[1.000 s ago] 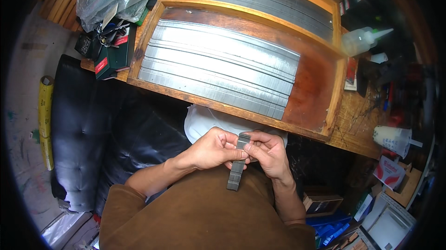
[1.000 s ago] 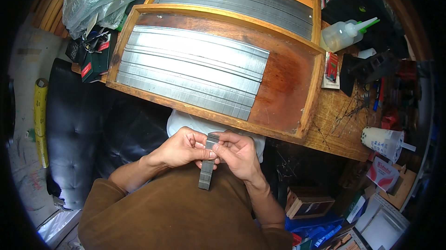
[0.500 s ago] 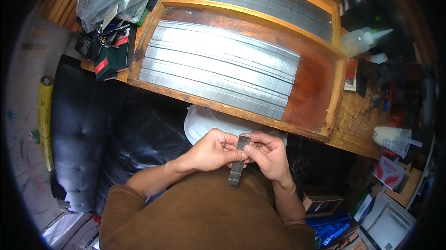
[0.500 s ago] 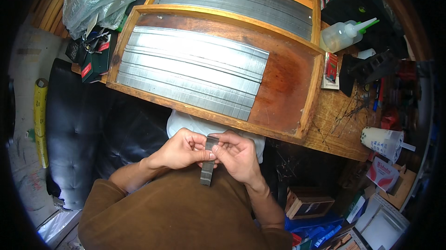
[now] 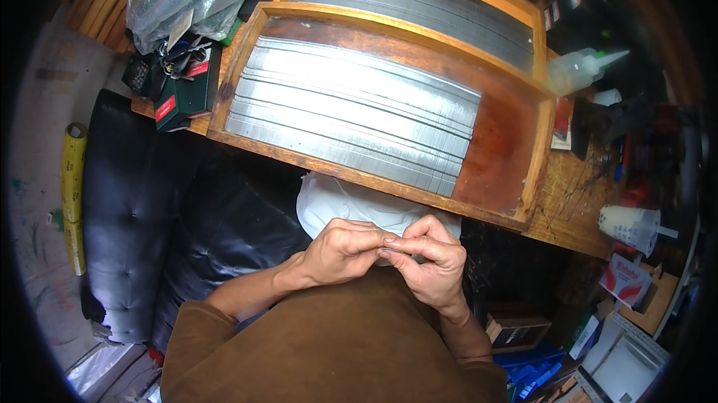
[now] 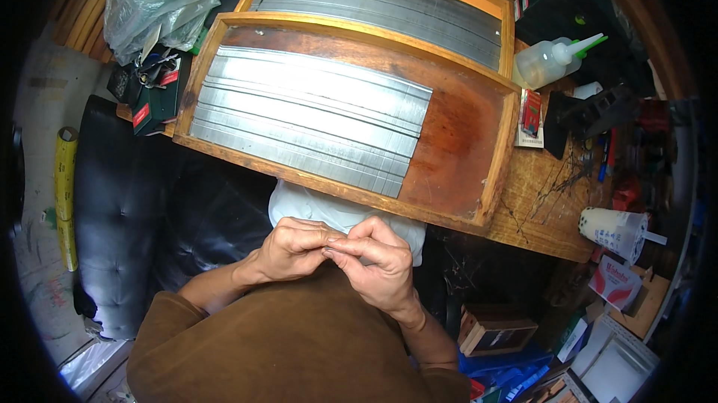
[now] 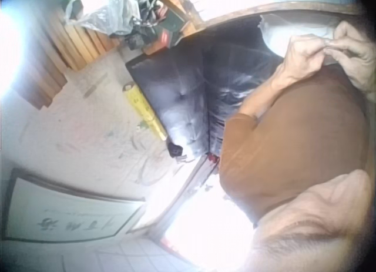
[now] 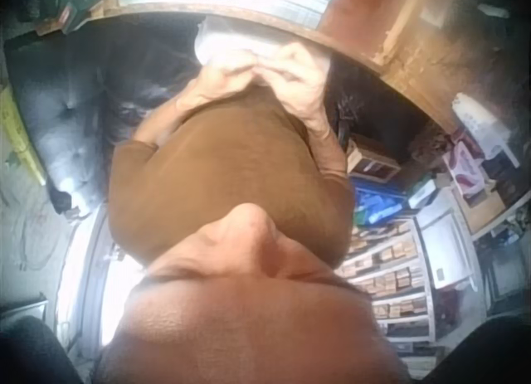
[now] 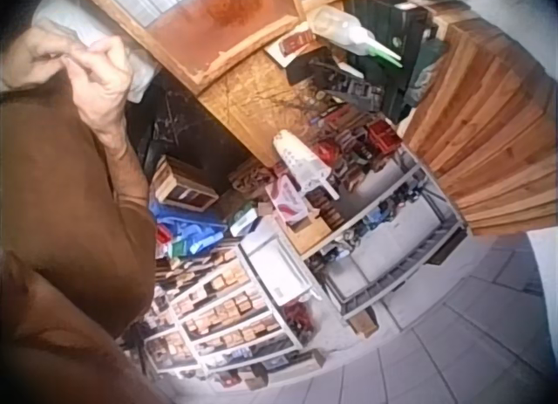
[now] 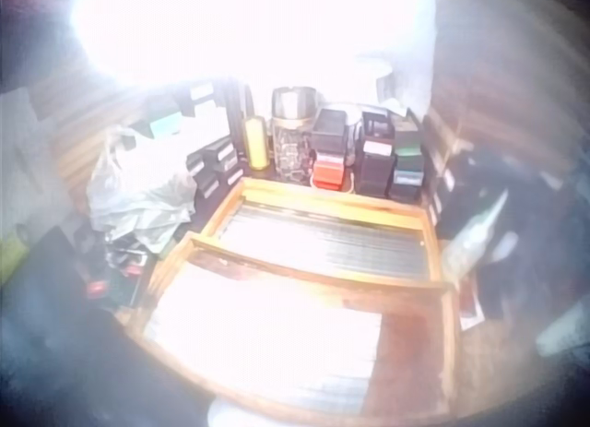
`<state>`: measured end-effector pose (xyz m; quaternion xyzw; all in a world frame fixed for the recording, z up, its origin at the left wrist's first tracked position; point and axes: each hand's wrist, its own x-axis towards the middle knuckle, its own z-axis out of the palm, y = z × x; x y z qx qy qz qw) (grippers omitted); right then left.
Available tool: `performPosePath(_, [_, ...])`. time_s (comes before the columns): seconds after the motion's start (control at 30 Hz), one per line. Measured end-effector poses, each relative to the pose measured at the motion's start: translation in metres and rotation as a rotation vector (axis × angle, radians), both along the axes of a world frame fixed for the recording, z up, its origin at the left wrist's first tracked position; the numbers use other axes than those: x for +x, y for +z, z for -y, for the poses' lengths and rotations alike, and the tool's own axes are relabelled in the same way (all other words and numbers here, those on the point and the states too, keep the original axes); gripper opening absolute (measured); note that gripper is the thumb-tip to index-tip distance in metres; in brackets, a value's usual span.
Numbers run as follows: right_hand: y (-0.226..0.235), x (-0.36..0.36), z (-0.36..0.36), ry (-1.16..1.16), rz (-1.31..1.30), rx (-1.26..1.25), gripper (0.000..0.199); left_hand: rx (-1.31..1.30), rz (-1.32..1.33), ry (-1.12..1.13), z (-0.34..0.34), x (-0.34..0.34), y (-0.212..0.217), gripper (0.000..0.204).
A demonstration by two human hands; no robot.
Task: The person assembles a small metal component by hand, repeatedly picking up, aligning, and joining small metal pieces. The person wipes the component with a white cloth and continues to manipulate the parts to fit them together.
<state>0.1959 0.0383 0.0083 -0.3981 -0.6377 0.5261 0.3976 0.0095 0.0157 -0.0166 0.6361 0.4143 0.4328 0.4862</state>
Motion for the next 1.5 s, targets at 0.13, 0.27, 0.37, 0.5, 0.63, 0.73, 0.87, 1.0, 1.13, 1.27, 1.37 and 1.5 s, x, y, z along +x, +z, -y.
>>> performPosePath(0.13, [-0.001,0.001,-0.001,0.004,-0.021,-0.016,0.019,-0.022,-0.003,-0.021,-0.001,-0.001,0.001,0.025])
performPosePath(0.27, [-0.003,0.001,-0.001,0.006,-0.028,-0.027,0.019,-0.039,-0.012,-0.027,-0.001,-0.001,0.002,0.025])
performPosePath(0.37, [-0.003,0.001,-0.001,0.013,-0.026,-0.01,0.02,-0.017,-0.016,-0.018,-0.002,0.0,0.003,0.025])
performPosePath(0.5, [-0.003,0.001,-0.003,0.014,-0.033,0.0,0.02,-0.005,-0.022,-0.018,-0.004,0.0,0.003,0.025])
performPosePath(0.63, [-0.003,0.001,-0.003,0.024,-0.031,-0.001,0.02,-0.007,-0.016,-0.012,-0.003,-0.001,0.002,0.025])
performPosePath(0.73, [-0.002,0.0,-0.004,0.025,-0.032,-0.002,0.02,-0.016,-0.018,-0.014,-0.004,-0.002,0.003,0.025])
performPosePath(0.87, [-0.004,0.0,-0.004,0.027,-0.036,0.001,0.019,-0.022,-0.026,-0.016,-0.003,-0.003,0.003,0.026])
performPosePath(1.0, [-0.002,-0.002,-0.004,0.015,-0.036,0.005,0.019,-0.007,-0.007,-0.003,-0.003,-0.002,0.002,0.026])
performPosePath(1.13, [-0.002,-0.002,-0.004,0.001,-0.014,-0.013,0.018,-0.117,-0.055,-0.066,-0.003,-0.007,0.01,0.021])
performPosePath(1.27, [-0.015,-0.002,-0.003,-0.012,-0.142,-0.333,0.019,-0.656,0.271,-0.092,-0.006,-0.002,0.024,0.013])
performPosePath(1.37, [-0.02,0.008,-0.003,0.055,-0.348,-0.676,0.03,-0.919,0.378,-0.154,-0.012,-0.009,0.011,0.015])
performPosePath(1.5, [-0.02,0.013,-0.003,0.069,-0.351,-0.805,0.034,-1.048,0.353,-0.163,-0.013,-0.012,0.01,0.014])
